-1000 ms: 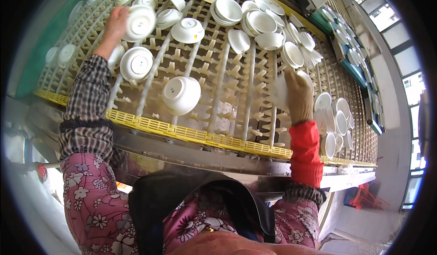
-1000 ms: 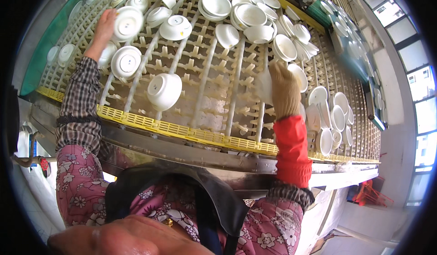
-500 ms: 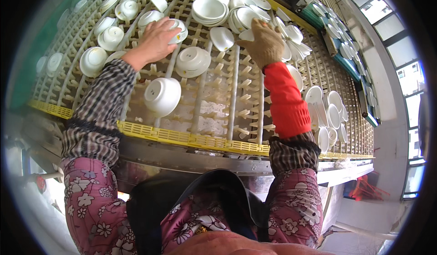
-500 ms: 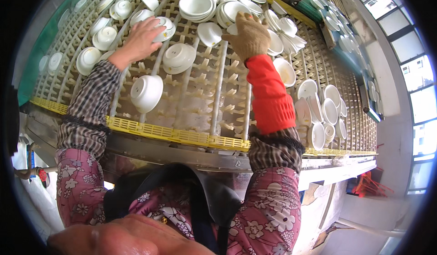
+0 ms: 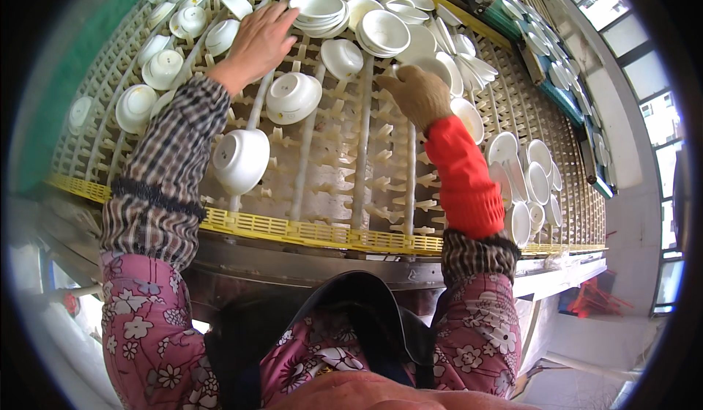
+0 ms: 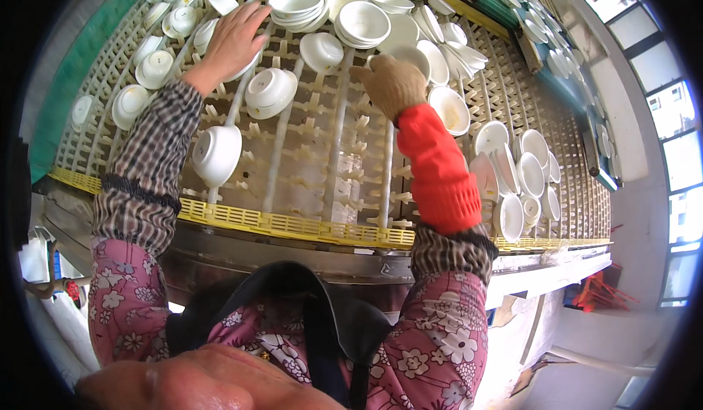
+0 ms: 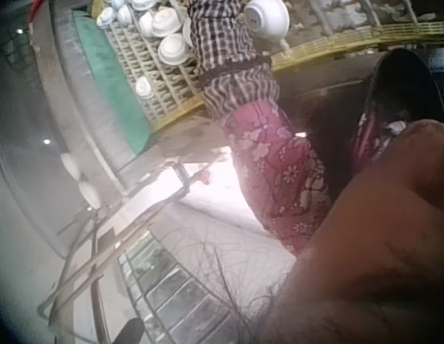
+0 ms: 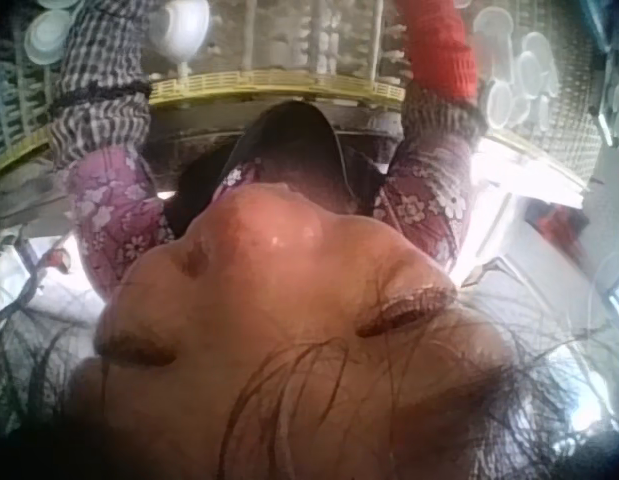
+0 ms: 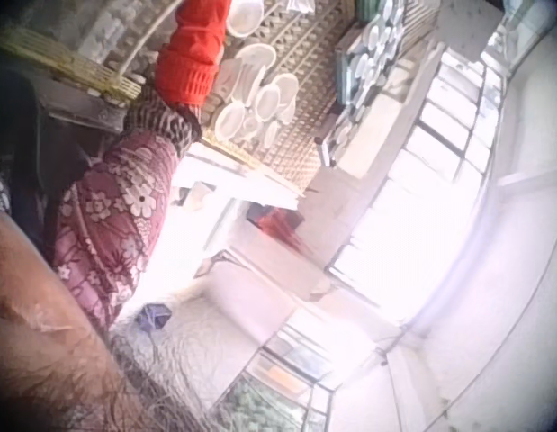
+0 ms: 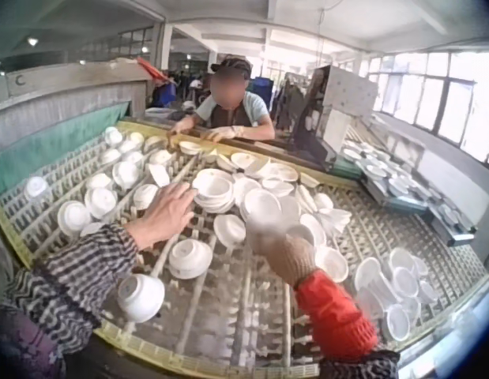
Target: The person sorts white porcelain bowls on an industrial drying rack by hand, picking them up individually and repositioning them on the conveyor pins.
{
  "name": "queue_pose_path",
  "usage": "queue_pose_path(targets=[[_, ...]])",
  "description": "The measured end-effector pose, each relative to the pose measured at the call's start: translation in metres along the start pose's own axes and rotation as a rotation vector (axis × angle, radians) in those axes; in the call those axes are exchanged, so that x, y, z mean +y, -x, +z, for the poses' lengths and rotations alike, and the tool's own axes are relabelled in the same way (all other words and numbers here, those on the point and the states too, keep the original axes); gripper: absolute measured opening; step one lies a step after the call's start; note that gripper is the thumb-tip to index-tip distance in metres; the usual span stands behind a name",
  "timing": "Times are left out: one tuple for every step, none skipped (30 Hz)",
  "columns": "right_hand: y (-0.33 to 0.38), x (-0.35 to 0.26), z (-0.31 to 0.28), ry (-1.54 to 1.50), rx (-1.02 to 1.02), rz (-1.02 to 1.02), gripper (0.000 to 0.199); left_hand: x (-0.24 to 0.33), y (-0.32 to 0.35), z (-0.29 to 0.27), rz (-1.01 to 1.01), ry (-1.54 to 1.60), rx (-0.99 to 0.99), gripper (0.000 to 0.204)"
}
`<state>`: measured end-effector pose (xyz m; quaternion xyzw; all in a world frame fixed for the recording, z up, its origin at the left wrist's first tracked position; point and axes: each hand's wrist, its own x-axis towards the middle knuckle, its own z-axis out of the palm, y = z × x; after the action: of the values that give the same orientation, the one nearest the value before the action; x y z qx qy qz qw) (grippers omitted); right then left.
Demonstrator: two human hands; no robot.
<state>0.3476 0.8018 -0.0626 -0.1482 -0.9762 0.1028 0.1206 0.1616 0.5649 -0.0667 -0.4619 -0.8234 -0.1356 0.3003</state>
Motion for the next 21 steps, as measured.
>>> queue_pose_path(targets=[[0.011,0.001,-0.007,-0.176,-0.02,0.088,0.044,0.003,-0.012,0.008,0.062,0.001,0.066,0.046],[0.022,0.002,-0.017,-0.351,-0.022,0.178,0.044,0.008,-0.027,0.014,0.093,-0.017,0.069,0.043],[0.029,-0.003,-0.024,-0.583,-0.041,0.297,0.043,0.012,-0.039,0.019,0.092,-0.061,-0.016,0.041],[0.031,-0.004,-0.023,-0.765,-0.024,0.286,0.042,0.013,-0.048,0.022,0.069,-0.091,-0.113,0.039],[0.034,-0.005,-0.024,-0.942,-0.004,0.278,0.041,0.012,-0.058,0.031,0.065,-0.105,-0.208,0.032],[0.036,-0.004,-0.02,-1.061,0.064,0.134,0.039,0.01,-0.065,0.039,0.034,-0.086,-0.309,0.027],[0.034,0.001,-0.013,-1.071,0.102,0.025,0.038,0.008,-0.072,0.047,0.005,-0.07,-0.372,0.023],[0.034,0.0,-0.008,-1.091,0.135,-0.082,0.038,0.006,-0.076,0.049,-0.013,-0.043,-0.391,0.021],[0.036,0.003,-0.006,-0.913,0.124,-0.064,0.035,0.006,-0.077,0.053,-0.064,-0.005,-0.428,0.022],[0.035,0.006,-0.007,-0.728,0.116,-0.056,0.033,-0.001,-0.077,0.052,-0.037,0.018,-0.365,0.023],[0.039,-0.001,-0.011,-0.539,0.106,-0.051,0.032,-0.015,-0.068,0.051,-0.02,0.025,-0.316,0.025],[0.045,-0.003,-0.018,-0.338,0.098,-0.037,0.031,-0.021,-0.065,0.04,-0.037,0.055,-0.346,0.026],[0.055,0.0,-0.021,-0.215,0.114,-0.096,0.032,-0.025,-0.059,0.03,-0.109,0.167,-0.319,0.027],[0.063,0.009,-0.02,-0.094,0.119,-0.169,0.033,-0.029,-0.05,0.021,-0.254,0.402,-0.288,0.029],[0.071,0.017,-0.021,0.025,0.136,-0.243,0.034,-0.034,-0.041,0.009,-0.418,0.68,-0.239,0.03],[0.077,0.035,-0.009,0.138,0.142,-0.336,0.036,-0.04,-0.026,-0.004,-0.578,0.946,-0.161,0.032],[0.079,0.042,-0.004,0.148,0.118,-0.327,0.039,-0.042,-0.015,-0.026,-0.647,1.083,-0.137,0.032],[0.079,0.049,0.002,0.153,0.094,-0.323,0.041,-0.043,-0.003,-0.05,-0.72,1.213,-0.102,0.033],[0.08,0.055,0.007,0.16,0.071,-0.319,0.044,-0.046,0.011,-0.069,-0.737,1.239,-0.109,0.032],[0.081,0.051,0.002,0.147,0.026,-0.228,0.044,-0.049,0.024,-0.087,-0.751,1.27,-0.115,0.031],[0.08,0.05,0.005,0.007,0.015,-0.167,0.043,-0.052,0.04,-0.099,-0.812,1.273,-0.192,0.031]])
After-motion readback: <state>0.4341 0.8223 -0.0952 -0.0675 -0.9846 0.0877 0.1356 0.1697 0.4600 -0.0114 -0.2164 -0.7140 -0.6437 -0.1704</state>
